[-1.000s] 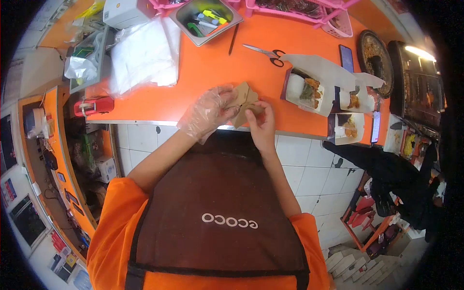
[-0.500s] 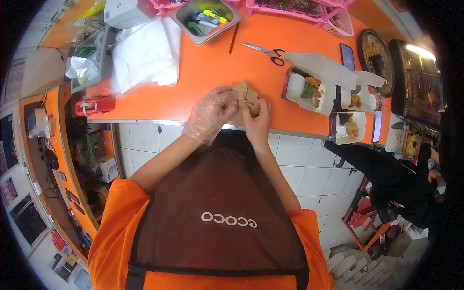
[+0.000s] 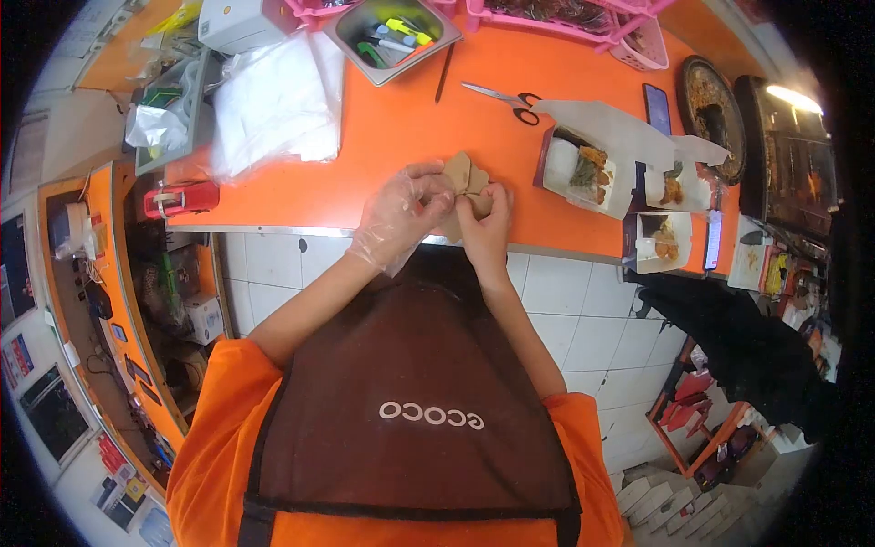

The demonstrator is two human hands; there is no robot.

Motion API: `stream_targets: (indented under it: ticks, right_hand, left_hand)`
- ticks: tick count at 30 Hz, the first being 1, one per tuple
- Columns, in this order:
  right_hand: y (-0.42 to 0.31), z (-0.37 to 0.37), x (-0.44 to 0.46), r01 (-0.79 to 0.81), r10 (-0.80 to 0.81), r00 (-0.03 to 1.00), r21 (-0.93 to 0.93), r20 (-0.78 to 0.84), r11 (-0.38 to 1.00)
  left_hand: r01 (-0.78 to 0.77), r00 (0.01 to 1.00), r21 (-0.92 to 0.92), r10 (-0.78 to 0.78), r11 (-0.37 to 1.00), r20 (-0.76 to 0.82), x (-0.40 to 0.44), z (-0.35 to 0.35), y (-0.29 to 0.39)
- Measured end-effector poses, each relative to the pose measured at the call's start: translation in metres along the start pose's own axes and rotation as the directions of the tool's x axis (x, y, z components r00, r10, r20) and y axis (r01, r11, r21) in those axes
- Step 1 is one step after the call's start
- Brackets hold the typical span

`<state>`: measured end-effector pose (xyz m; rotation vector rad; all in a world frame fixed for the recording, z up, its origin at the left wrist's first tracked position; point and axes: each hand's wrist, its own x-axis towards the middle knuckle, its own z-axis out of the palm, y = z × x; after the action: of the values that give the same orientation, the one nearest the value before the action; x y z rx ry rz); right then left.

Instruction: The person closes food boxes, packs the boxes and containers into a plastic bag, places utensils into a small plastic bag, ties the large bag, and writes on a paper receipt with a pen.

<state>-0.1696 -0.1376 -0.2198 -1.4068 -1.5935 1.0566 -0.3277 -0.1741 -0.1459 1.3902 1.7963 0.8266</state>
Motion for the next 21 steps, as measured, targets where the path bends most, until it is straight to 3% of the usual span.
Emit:
stream_targets:
  ticks: [2,5,8,11,16,21]
  right_hand:
    - [0.002,0.0,0.001,0.034,-0.034,0.999,-0.013,0.01,0.999]
    - [0.001,0.004,0.002,-0.046,0.043,0.999,0.255,0.019,0.966]
    - [0.009,0.009,0.006,0.065,-0.058,0.998,0.221,-0.038,0.973]
    - [0.008,0.014,0.009,0.263,-0.254,0.961,0.073,-0.11,0.962]
    - [0.012,0.012,0.01,0.314,-0.313,0.948,0.009,-0.06,0.949]
    - [0.011,0.011,0.01,0.285,-0.282,0.958,0.058,-0.056,0.957]
  left_hand:
    - [0.036,0.999,-0.021,-0.036,0.999,0.003,-0.001,0.0,-0.001]
    - [0.065,0.998,0.02,-0.065,0.998,-0.006,-0.002,-0.002,0.005]
    - [0.091,0.996,0.009,-0.091,0.996,0.01,-0.001,-0.001,0.006]
    - [0.117,0.993,-0.033,-0.117,0.993,0.002,-0.002,0.002,0.008]
    - [0.156,0.988,-0.051,-0.155,0.986,0.021,-0.002,0.0,0.014]
    - [0.188,0.982,0.103,-0.188,0.977,-0.011,0.003,0.003,0.013]
